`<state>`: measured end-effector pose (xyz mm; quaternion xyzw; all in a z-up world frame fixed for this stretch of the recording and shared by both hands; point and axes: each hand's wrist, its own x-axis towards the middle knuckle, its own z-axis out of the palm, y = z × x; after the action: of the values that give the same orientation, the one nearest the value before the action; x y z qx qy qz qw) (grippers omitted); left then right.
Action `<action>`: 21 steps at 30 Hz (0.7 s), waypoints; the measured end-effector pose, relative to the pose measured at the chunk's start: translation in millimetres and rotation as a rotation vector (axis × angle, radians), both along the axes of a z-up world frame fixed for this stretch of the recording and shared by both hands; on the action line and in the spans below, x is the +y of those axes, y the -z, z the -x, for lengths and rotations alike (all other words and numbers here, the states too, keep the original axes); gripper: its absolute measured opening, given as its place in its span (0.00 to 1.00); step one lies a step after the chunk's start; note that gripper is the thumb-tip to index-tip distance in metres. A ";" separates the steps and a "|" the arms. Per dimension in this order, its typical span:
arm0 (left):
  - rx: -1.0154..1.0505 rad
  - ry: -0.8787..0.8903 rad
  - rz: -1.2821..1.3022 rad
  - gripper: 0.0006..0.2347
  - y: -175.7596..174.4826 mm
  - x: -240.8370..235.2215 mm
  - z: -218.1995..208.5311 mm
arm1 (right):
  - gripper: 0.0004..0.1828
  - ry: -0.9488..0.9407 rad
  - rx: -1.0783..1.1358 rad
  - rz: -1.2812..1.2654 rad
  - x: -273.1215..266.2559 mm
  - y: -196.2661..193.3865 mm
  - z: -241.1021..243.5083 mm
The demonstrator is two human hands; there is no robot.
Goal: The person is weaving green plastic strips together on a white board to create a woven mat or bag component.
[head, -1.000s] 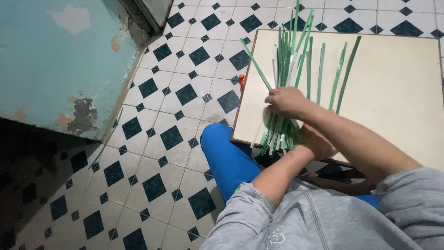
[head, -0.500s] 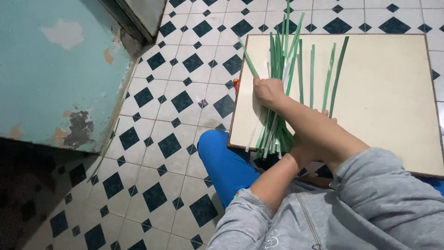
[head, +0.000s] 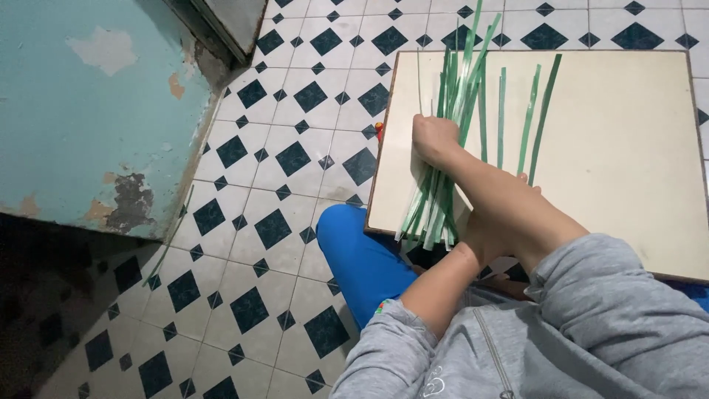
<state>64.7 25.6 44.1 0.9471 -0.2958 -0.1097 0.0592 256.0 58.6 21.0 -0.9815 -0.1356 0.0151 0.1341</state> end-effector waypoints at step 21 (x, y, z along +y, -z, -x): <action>-0.385 -0.070 0.538 0.20 -47.1 18.6 22.1 | 0.16 0.361 0.258 -0.393 -84.4 -6.7 24.7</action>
<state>42.6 44.1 91.2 0.9104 -0.2873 0.1554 0.2539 231.3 -25.8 27.7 -0.9349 0.0591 0.0890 0.3384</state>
